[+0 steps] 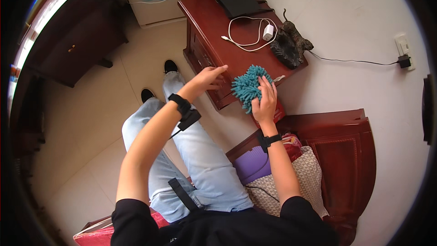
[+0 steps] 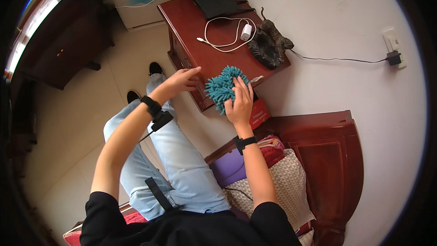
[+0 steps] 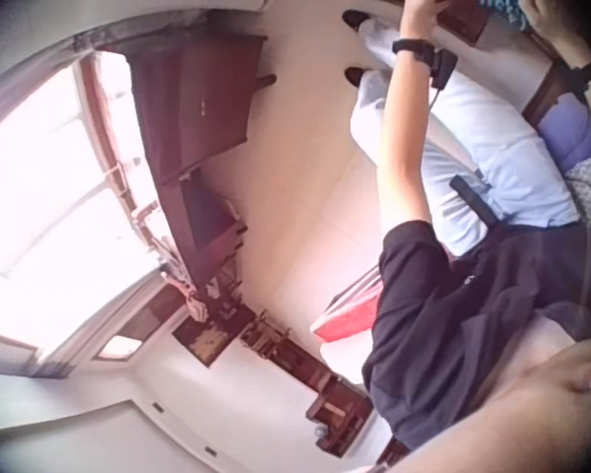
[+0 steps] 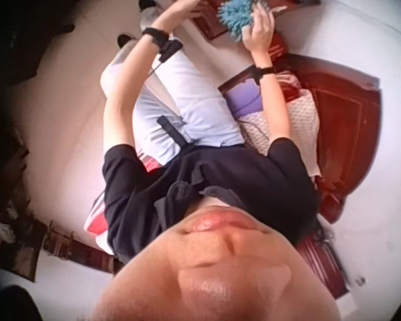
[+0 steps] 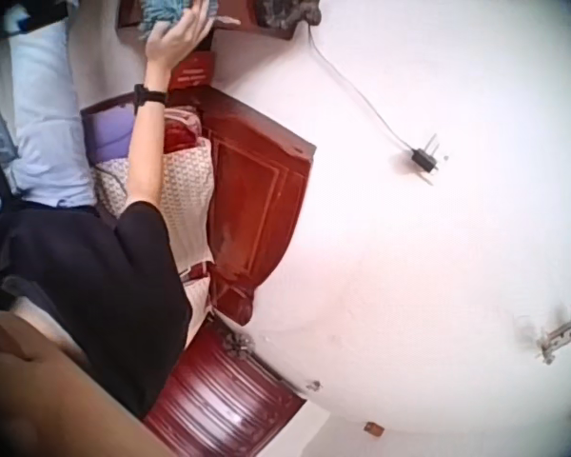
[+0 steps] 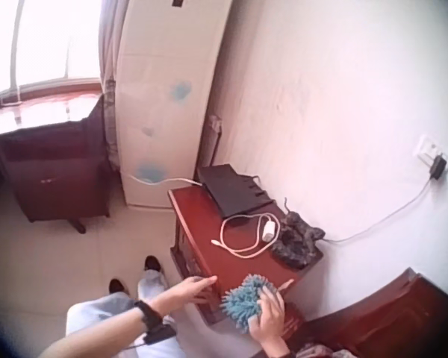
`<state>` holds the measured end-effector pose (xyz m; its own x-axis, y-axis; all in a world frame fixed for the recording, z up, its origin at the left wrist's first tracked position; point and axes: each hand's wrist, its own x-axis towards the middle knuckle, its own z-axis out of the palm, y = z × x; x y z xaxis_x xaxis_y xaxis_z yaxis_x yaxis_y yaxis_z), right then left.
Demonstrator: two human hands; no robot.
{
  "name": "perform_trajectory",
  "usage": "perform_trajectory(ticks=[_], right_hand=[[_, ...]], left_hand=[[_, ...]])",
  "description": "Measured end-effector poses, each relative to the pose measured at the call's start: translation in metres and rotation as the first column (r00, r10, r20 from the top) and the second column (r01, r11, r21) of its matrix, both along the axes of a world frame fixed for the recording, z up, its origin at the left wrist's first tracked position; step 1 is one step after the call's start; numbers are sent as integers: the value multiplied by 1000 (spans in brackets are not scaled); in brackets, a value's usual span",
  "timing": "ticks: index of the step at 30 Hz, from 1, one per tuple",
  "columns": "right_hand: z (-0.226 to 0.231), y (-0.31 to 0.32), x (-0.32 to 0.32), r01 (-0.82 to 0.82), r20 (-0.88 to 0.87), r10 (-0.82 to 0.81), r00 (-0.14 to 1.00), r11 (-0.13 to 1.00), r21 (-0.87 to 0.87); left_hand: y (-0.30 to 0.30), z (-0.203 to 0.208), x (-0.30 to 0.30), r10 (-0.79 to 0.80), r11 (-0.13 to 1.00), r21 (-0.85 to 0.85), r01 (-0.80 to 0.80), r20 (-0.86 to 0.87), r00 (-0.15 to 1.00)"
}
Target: Cleaning balcony railings and indoor furniture using a duster.
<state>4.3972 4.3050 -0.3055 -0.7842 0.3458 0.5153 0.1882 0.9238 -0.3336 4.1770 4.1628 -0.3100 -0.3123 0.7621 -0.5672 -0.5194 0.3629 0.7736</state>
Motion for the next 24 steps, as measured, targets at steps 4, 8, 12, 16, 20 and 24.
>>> perform_trajectory(ticks=[4, 8, 12, 16, 20, 24], right_hand=[[-3, 16, 16, 66, -147, -77, 986, 995, -77], [-10, 30, 36, -240, -393, -661, 640, 313, -919], [5, 24, 48, -546, -271, -838, 473, -38, -837], [22, 22, 60, -660, -380, -729, 570, -130, -740], [30, 26, 68, -581, -376, -727, 575, -40, -813], [24, 28, 58, -489, -383, -686, 619, 45, -871]], left_hand=[[30, -15, 23, 82, 996, 36, -79, -88, 993], [37, -8, 38, 182, 983, 47, -178, -87, 980], [27, -3, 37, 188, 982, 21, -187, -115, 975], [24, 0, 50, 238, 971, 13, -239, -135, 962], [27, 8, 79, 259, 966, 26, -258, -82, 962], [18, 1, 90, 280, 960, 9, -280, -87, 956]])
